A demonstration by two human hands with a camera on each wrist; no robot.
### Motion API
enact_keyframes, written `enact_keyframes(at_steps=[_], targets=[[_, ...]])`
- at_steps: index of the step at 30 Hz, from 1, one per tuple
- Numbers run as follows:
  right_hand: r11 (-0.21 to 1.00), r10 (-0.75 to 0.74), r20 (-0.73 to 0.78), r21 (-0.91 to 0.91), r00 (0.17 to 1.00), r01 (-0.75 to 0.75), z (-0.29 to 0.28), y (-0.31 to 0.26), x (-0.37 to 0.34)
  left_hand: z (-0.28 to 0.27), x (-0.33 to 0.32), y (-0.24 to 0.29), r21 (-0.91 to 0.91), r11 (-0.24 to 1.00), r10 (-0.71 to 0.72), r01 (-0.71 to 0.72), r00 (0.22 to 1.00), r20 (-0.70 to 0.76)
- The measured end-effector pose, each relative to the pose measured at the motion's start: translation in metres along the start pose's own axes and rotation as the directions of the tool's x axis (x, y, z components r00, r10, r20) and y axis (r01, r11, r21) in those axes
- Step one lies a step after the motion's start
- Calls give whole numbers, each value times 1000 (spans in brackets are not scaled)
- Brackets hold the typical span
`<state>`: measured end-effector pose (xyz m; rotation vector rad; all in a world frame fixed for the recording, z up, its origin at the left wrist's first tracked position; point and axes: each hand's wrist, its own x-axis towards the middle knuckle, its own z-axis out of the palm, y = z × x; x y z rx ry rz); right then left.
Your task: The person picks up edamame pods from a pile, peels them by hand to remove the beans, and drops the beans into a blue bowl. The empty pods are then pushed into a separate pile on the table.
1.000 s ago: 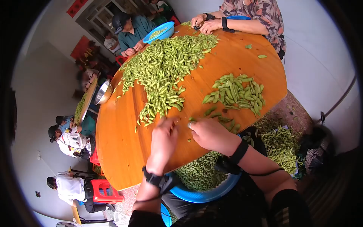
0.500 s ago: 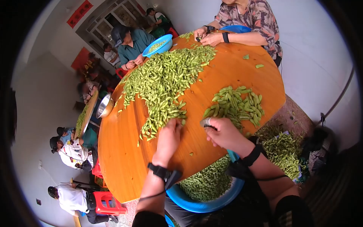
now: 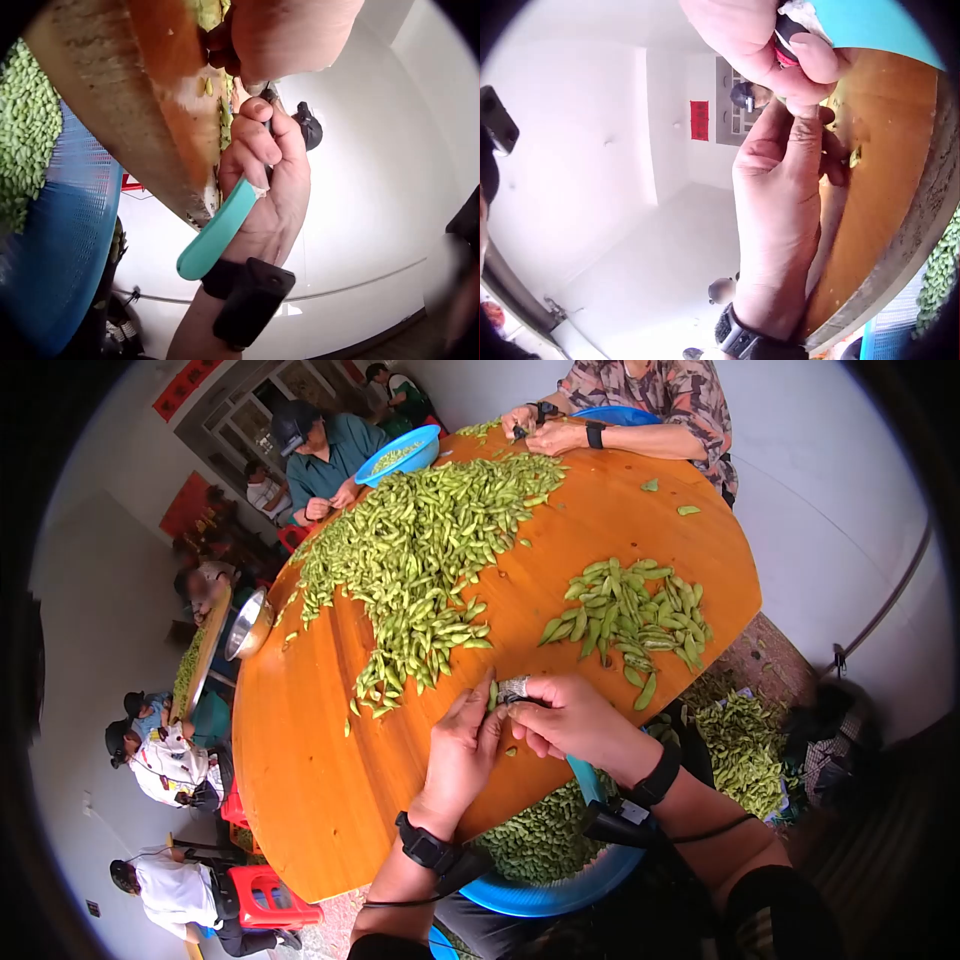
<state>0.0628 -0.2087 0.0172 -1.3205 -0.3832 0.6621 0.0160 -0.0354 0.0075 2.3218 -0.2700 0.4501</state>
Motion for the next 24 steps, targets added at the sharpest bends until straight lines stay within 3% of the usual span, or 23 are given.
enact_keyframes(at_steps=[2, 11, 15, 17, 19, 24], targets=[[1000, 23, 20, 11, 1000, -23, 4, -6, -3, -1, 0, -2, -10, 998, -65, 65, 998, 18], [989, 84, -99, -112, 991, -95, 13, -15, -7, 0, 0, -7, -154, 986, -59, 57, 998, -12], [997, 28, -101, -64, 995, -35, 16, -13, -5, 4, -3, -11, -156, 985, -83, 70, 993, -78], [999, 32, -72, -33, 997, -34, 16, -12, -4, 7, -4, -17, -207, 977, -69, 50, 994, -85], [998, 56, -57, 7, 997, -56, 13, -10, -3, 5, -5, -16, -368, 911, -201, 188, 980, 3], [993, 76, -52, 90, 996, -71, 12, -11, -2, 5, -4, -15, -541, 806, -242, 238, 968, 66]])
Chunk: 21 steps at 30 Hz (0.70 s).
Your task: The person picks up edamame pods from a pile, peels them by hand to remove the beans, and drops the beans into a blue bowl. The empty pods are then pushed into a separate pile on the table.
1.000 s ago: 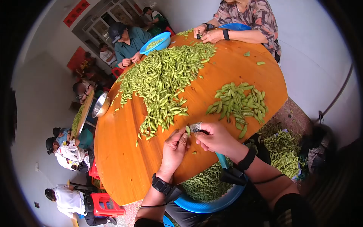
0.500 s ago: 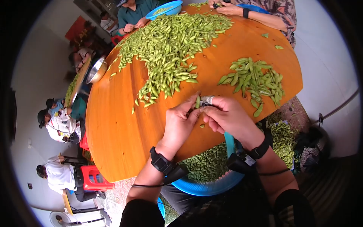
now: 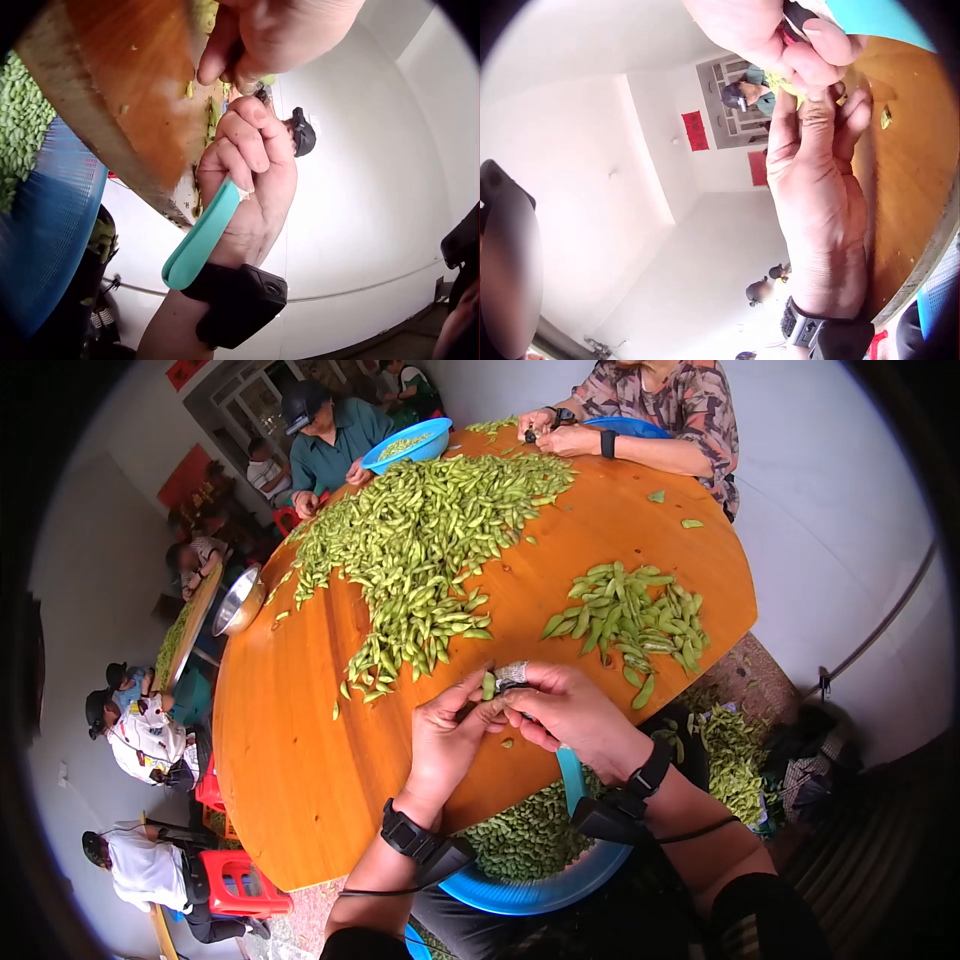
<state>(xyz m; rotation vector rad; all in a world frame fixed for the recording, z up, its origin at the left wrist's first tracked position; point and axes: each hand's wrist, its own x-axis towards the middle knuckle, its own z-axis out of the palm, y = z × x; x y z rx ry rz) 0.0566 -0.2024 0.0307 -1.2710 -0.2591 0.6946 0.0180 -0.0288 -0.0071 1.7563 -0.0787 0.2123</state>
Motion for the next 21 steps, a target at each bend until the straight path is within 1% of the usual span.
enact_keyframes(at_steps=[1, 2, 3, 5, 6, 7, 9, 10, 12, 13, 15, 16, 18, 19, 20, 21], targets=[[1000, 4, -6, 10, 1000, -4, -1, 1, 1, 0, 0, -1, -59, 998, -19, 19, 1000, -2], [1000, -7, 37, 28, 999, 6, -3, 2, 2, 1, 2, -1, -118, 992, -36, 35, 999, -2], [1000, -12, 29, 25, 1000, 12, -5, 1, 1, 0, 2, 0, -122, 992, -30, 30, 1000, 5], [996, 23, 79, 82, 997, -30, -8, -1, 0, -3, 2, 4, -301, 945, -106, 125, 991, 81], [996, 25, 75, 83, 997, -31, -9, -2, -1, -6, 3, 3, -318, 937, -108, 143, 986, 125], [988, 56, 90, 138, 994, -68, -10, -5, -2, -9, 5, 3, -319, 937, -107, 142, 986, 127], [959, 114, 128, 246, 985, -143, -12, -9, -2, -17, 7, 3, -478, 837, -155, 268, 952, 264], [959, 113, 128, 245, 985, -142, -13, -10, -2, -19, 8, 5, -478, 837, -153, 266, 953, 263], [938, 136, 204, 290, 970, -192, -19, -7, 0, -22, 7, 11, -567, 729, -228, 384, 917, 329], [938, 135, 204, 289, 969, -192, -22, -4, 2, -25, 8, 7, -567, 729, -227, 383, 917, 328], [918, 104, 286, 342, 953, -203, -24, -2, 5, -29, 10, -2, -698, 564, -200, 441, 893, 403], [918, 103, 287, 340, 952, -202, -23, -4, 4, -29, 10, -2, -699, 565, -198, 439, 894, 402], [935, 118, 158, 314, 980, -163, -15, -11, 2, -25, 11, 4, -746, 497, -185, 443, 894, 408], [936, 117, 158, 313, 981, -162, -12, -12, 3, -21, 11, 10, -746, 497, -183, 442, 895, 408], [982, 79, 68, 165, 995, -90, -9, -12, 4, -17, 10, 17, -720, 554, -219, 418, 908, 358], [1000, 29, -15, 7, 999, -29, -7, -11, 4, -14, 10, 21, -689, 608, -251, 394, 919, 304]])
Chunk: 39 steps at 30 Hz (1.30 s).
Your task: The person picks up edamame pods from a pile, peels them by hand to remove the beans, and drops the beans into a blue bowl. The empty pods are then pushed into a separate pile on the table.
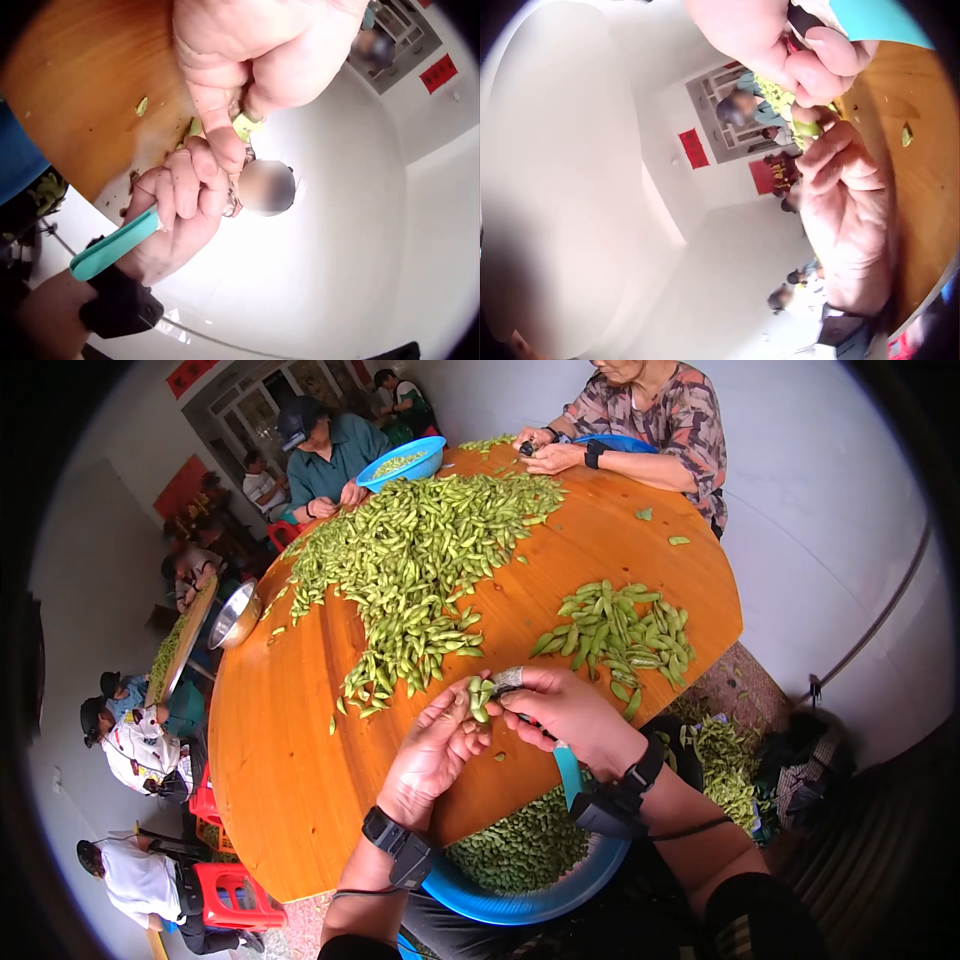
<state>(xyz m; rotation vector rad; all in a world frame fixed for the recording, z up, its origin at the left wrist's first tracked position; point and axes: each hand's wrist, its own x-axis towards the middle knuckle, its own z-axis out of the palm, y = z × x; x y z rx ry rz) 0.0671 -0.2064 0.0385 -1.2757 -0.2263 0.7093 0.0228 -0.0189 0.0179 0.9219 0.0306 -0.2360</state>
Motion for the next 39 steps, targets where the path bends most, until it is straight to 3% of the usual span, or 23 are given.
enact_keyframes(at_steps=[1, 3, 11, 16, 17, 19, 23, 25, 29, 30, 32, 34, 35, 36, 37, 38, 39], targets=[[995, -53, -14, -84, 999, 51, 2, 0, -1, 0, 2, -3, -3, 1000, 5, -5, 1000, -3], [989, -85, -32, -126, 996, 80, 12, 3, -4, -5, 5, -10, 303, 946, 133, -115, 990, -41], [991, -125, -73, -46, 989, 122, 23, 13, -6, -13, 6, -16, 246, 958, 171, -145, 981, -88], [984, -174, -55, -59, 983, 171, 22, 19, -3, -20, 3, -13, 195, 981, 8, -6, 1000, -5], [984, -166, -51, -70, 985, 162, 22, 19, -3, -19, 2, -13, 192, 981, 10, -8, 1000, -10], [989, -144, -34, -50, 989, 142, 20, 20, -4, -17, 3, -14, 53, 997, -55, 64, 986, -157], [992, -123, -10, -4, 992, 123, 21, 22, -6, -24, 3, -12, 48, 995, -75, 82, 988, -133], [993, -116, -2, 10, 993, 116, 20, 20, -8, -27, 3, -12, 137, 986, -86, 97, 993, -82], [981, -161, -15, 105, 987, 162, 15, 19, -8, -15, -1, -10, 163, 985, -34, 61, 986, -161], [980, -169, -16, 109, 986, 169, 12, 18, -8, -14, -5, -6, 243, 968, -27, 62, 989, -145], [962, -180, -159, 176, 971, 207, -3, 14, -9, -6, -14, -4, 328, 943, -22, 62, 992, -125], [962, -201, -232, 139, 952, 237, -32, 15, -4, 22, -42, -1, 651, 751, -16, 109, 989, -148], [965, -213, -257, 96, 943, 245, -48, 18, 0, 21, -52, -12, 775, 631, 59, -31, 998, -8], [965, -230, -279, 54, 932, 255, -62, 21, 4, 21, -64, -23, 859, 481, 110, -179, 984, 143], [973, -213, -282, 27, 936, 230, -68, 19, 4, 30, -76, -25, 908, 400, 51, -126, 992, 115], [970, -221, -278, 36, 935, 239, -68, 18, 5, 38, -85, -20, 968, 163, 9, -193, 981, 194], [978, -196, -261, 18, 945, 208, -63, 15, 2, 50, -92, -18, 966, 87, 69, -244, 969, 238]])
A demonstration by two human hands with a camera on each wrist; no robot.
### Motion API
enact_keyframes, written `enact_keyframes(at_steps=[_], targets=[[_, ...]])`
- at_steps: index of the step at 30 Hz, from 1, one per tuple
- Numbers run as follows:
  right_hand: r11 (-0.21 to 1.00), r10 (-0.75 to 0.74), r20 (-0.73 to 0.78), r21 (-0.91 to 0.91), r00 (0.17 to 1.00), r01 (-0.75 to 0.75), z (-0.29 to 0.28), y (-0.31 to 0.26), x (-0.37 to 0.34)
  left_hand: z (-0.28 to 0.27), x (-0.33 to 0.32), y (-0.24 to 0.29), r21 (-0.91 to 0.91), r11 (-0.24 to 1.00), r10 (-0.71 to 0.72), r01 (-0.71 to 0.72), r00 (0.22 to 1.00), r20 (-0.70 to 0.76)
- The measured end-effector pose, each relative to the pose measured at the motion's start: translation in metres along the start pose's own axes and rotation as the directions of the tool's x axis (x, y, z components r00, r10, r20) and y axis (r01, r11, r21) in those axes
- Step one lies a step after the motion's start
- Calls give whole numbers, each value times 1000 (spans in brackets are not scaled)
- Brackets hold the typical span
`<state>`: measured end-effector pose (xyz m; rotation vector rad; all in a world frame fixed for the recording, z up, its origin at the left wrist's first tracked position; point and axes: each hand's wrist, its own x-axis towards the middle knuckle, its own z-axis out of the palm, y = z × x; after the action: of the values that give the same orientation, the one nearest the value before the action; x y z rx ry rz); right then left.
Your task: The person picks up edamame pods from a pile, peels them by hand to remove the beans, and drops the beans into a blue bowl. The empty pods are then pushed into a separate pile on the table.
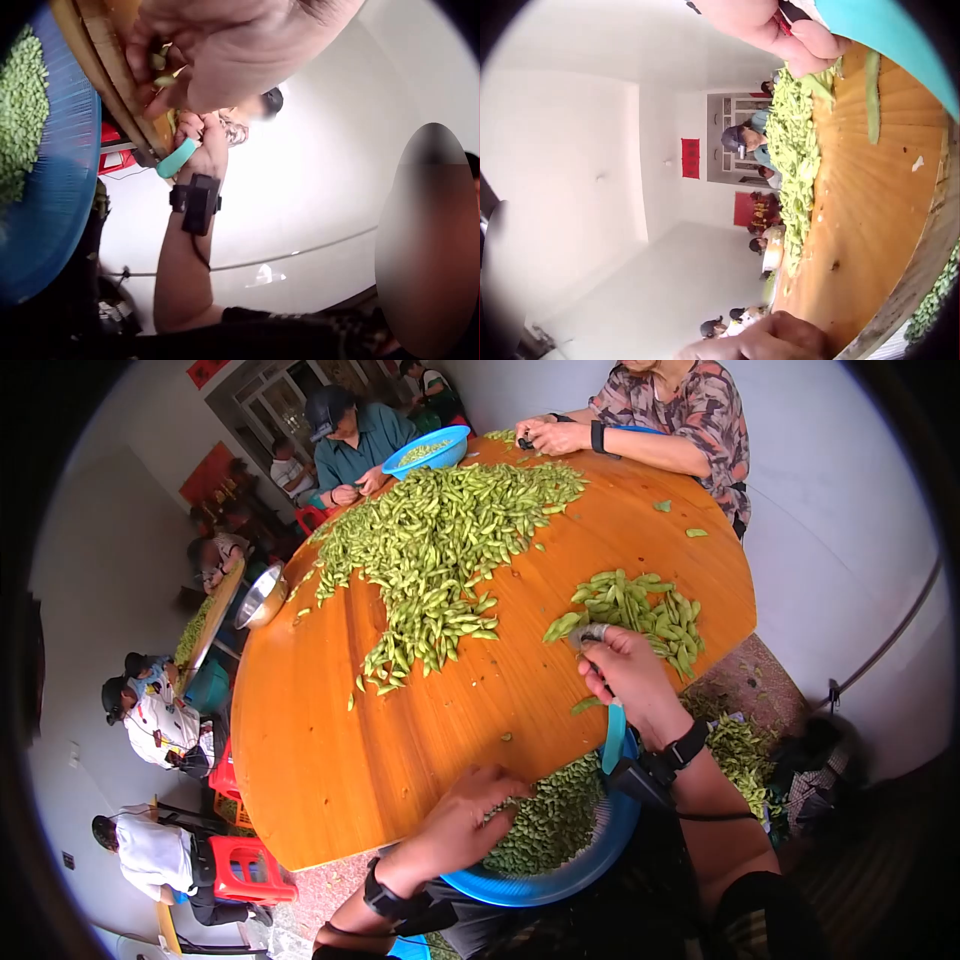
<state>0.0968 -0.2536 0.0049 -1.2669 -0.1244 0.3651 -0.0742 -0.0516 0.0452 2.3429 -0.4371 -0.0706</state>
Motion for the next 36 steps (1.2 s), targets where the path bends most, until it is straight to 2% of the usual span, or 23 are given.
enact_keyframes(at_steps=[2, 4, 5, 6, 8, 11, 15, 17, 19, 20, 21, 22, 23, 25, 30, 32, 33, 35, 36], targets=[[995, 14, 23, -96, 1000, -11, 3, -1, -4, -3, 4, 8, 82, 995, 57, -54, 997, -42], [997, 13, 24, -73, 1000, -11, 4, 0, -3, -16, 19, 5, 163, 985, 86, -58, 981, -175], [998, 15, 27, -60, 1000, -14, 4, 0, -2, -21, 31, -9, 178, 984, 60, -26, 980, -188], [996, 9, 51, -88, 999, -5, 2, 1, -1, -24, 47, -19, 235, 967, -26, 95, 960, -279], [995, 18, 52, -101, 998, -13, 2, -2, -5, -30, 83, -53, 411, 903, 66, 128, 903, -425], [992, 54, 44, -114, 998, -49, 3, -10, -8, -32, 124, -81, 355, 930, 93, 95, 874, -477], [994, 45, 80, -99, 996, -37, 1, -11, -10, -34, 145, -102, 322, 940, 30, 116, 908, -417], [995, 41, 87, -99, 995, -32, 1, -12, -12, -32, 144, -104, 415, 889, 1, 193, 906, -424], [974, 59, 194, -227, 979, -13, 1, -15, -10, -25, 132, -89, 419, 893, 38, 165, 899, -436], [974, 63, 184, -225, 981, -20, 2, -14, -8, -19, 125, -78, 206, 968, -41, 141, 903, -427], [978, 82, 225, -205, 971, -35, 4, -10, -4, -13, 117, -67, -18, 993, -118, 121, 910, -398], [982, 99, 264, -184, 960, -50, 6, -8, -4, -8, 111, -57, -98, 995, -70, 35, 921, -384], [982, 101, 251, -179, 963, -57, 11, -5, -6, -3, 106, -55, -101, 994, -69, 33, 926, -370], [985, 97, 330, -167, 939, -43, 24, -1, -11, 5, 97, -55, -455, 888, -208, 75, 946, -250], [985, 6, 280, -169, 960, 43, 40, 7, -21, 7, 92, -65, -342, 940, -114, 5, 948, -299], [987, 23, 282, -158, 959, 23, 41, 6, -24, 9, 91, -71, -150, 988, -19, -37, 935, -354], [987, 7, 299, -153, 954, 41, 40, 5, -23, 9, 92, -71, -150, 986, 14, -73, 932, -361], [987, 20, 272, -161, 962, 26, 41, 9, -21, 13, 91, -68, -219, 973, -22, -65, 927, -374], [983, 17, 274, -180, 962, 34, 41, 11, -21, 11, 91, -62, -145, 988, -12, -45, 929, -370]])
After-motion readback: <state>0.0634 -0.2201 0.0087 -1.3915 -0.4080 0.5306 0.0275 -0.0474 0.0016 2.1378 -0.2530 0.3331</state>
